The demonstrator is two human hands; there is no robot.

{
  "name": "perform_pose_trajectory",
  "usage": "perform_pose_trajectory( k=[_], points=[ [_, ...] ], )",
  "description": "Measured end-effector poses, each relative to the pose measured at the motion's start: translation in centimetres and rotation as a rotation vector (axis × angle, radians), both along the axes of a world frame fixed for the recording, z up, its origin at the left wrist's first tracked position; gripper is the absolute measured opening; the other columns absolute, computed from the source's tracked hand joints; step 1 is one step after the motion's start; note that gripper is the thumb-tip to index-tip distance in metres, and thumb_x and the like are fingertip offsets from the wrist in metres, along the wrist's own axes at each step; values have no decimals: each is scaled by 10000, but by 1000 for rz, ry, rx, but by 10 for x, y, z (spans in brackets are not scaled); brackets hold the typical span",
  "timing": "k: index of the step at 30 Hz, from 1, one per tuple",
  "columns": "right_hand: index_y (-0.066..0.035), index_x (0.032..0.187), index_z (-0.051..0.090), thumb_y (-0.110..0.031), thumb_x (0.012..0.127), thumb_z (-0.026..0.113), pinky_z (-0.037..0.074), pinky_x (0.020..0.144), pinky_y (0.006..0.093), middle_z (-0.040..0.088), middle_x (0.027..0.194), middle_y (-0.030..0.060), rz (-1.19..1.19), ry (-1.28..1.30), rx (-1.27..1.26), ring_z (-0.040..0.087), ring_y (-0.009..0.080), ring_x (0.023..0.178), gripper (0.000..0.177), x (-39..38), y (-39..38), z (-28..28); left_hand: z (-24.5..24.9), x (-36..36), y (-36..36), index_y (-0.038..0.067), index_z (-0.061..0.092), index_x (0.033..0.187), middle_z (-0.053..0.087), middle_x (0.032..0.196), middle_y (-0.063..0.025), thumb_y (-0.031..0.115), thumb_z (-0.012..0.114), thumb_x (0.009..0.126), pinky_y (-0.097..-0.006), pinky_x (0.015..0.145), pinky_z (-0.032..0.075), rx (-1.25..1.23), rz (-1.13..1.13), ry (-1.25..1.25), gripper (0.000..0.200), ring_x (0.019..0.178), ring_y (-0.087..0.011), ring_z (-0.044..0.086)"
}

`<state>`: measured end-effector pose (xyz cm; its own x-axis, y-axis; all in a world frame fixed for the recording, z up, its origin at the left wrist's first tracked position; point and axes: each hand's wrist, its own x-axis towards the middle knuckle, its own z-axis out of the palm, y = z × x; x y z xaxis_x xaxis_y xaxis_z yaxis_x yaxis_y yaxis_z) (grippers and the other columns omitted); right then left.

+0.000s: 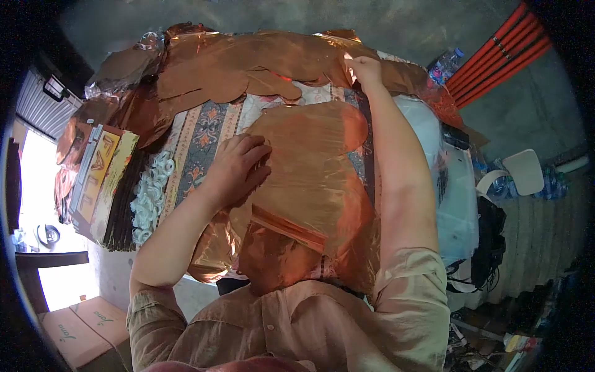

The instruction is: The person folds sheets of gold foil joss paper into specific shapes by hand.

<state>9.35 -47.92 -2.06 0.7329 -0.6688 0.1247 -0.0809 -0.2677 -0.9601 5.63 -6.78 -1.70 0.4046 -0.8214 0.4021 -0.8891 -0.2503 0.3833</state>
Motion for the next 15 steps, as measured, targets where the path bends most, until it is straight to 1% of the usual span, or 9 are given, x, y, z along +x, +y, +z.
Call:
perform_pose_trajectory(
  k=[3,6,7,10,11,12,13,14,15],
  points=[
    [0,802,676,-264,781,769,467,613,295,664,728,72,-82,130,-303,593,127,658,280,3,-1,0,-1,1,0,105,612,1094,563,1184,-80,245,679,805,-417,973,378,-14,-3,0,328,1148,-280,500],
    [5,1116,587,-189,770,735,510,646,367,676,772,128,-152,132,-896,654,191,706,424,-2,24,-2,0,1,0,104,612,1091,564,1181,-78,245,677,806,-416,970,378,-2,-16,-6,325,1151,-276,499],
    [-15,900,684,-192,781,684,510,841,476,683,947,233,-130,270,-815,636,399,1005,213,-2,30,2,1,1,1,104,612,1090,564,1180,-78,243,677,806,-415,971,377,-4,-10,10,323,1151,-275,499],
    [-15,882,702,-182,768,685,516,815,463,685,912,236,-52,444,-668,654,403,935,203,-2,11,21,5,-1,1,95,613,1114,566,1192,-83,225,684,805,-414,973,383,7,-20,29,343,1151,-284,503],
    [-23,853,720,-170,761,691,526,757,449,691,868,224,-47,508,-815,673,383,832,176,1,-13,30,6,-1,1,87,613,1138,568,1205,-89,210,690,803,-412,975,390,27,-13,31,365,1151,-294,507],
    [-39,823,729,-156,756,702,528,681,408,705,809,182,-40,298,-682,683,306,726,138,-8,-37,42,5,0,0,87,613,1138,568,1205,-89,210,690,803,-412,975,390,26,-20,31,365,1151,-294,507],
    [-28,860,728,-89,798,665,504,615,289,713,786,80,-36,267,-527,647,147,691,107,-23,-41,71,3,0,0,94,615,1115,566,1193,-84,222,686,802,-414,978,382,14,-13,28,345,1154,-287,503],
    [-19,900,724,-106,812,678,516,631,291,715,803,83,-125,310,-606,655,148,701,132,-34,-60,99,2,0,0,100,616,1092,565,1180,-78,233,682,802,-416,982,373,2,-5,26,326,1156,-279,499],
    [-27,925,725,-108,817,672,526,649,303,715,812,91,16,225,-472,663,158,724,144,-51,-96,127,2,-1,2,100,616,1092,565,1180,-78,233,682,802,-416,982,373,-3,-9,28,326,1156,-279,499]
  ],
)
